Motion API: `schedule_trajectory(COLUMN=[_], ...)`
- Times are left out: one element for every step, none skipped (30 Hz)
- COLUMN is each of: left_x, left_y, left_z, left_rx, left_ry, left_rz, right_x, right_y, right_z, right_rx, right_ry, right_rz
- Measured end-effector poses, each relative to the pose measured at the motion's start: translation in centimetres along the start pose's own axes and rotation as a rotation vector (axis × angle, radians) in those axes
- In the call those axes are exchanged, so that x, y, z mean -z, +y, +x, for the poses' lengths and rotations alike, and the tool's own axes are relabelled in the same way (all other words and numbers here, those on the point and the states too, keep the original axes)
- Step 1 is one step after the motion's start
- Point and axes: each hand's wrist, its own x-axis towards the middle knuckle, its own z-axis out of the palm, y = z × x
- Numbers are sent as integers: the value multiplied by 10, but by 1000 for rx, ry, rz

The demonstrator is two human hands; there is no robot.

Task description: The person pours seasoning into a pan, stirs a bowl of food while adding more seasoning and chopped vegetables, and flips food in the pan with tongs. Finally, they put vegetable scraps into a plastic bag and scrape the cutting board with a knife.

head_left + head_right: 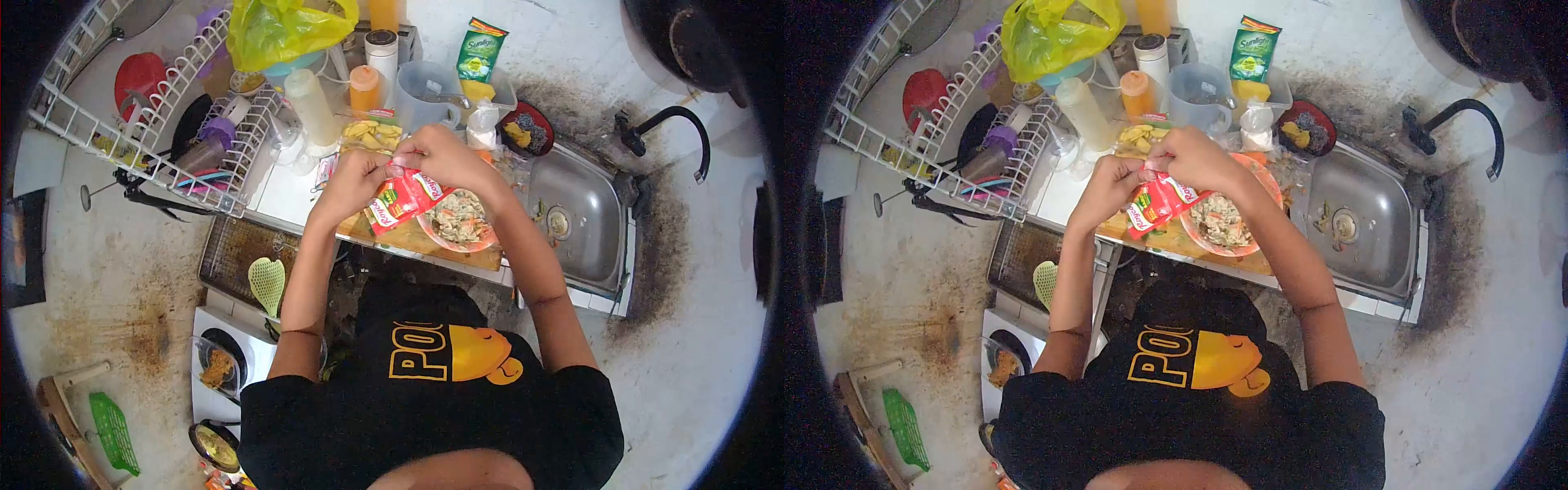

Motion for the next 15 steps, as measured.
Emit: schedule_trajectory(left_x=[-6, -12, -16, -22, -31, -39, -46, -50, -53, -56, -56, -58, -60, -61, -60], left_y=[1, 1, -3, -5, -5, -4, -7, -7, -5, -5, -4, -4, -4, -5, -7], left_z=[0, 2, 5, 6, 8, 10, 12, 14, 13, 12, 10, 10, 10, 10, 11], left_rx=[-72, -143, -187, -189, -203, -217, -232, -236, -172, -104, -75, -73, -82, -91, -88], left_ry=[129, 260, 321, 318, 478, 638, 706, 707, 738, 767, 758, 758, 798, 838, 841], left_rz=[3, 6, 100, 98, 110, 121, 88, 90, 2, -86, -78, -78, -119, -159, -158], right_x=[-2, -3, -7, -14, -23, -29, -31, -33, -31, -29, -27, -25, -24, -23, -23], right_y=[6, 13, 18, 22, 25, 28, 32, 35, 32, 29, 26, 21, 19, 16, 15], right_z=[0, 1, 1, 2, 3, 3, 3, 4, 5, 4, 2, 1, 1, 1, 2], right_rx=[-7, -96, -183, -186, -278, -365, -363, -337, -308, -307, -270, -233, -234, -253, -272], right_ry=[5, 52, 98, 100, 204, 308, 311, 350, 387, 388, 403, 417, 414, 420, 427], right_rz=[-4, 69, 143, 142, 487, 834, 833, 613, 392, 393, 310, 228, 229, 143, 56])
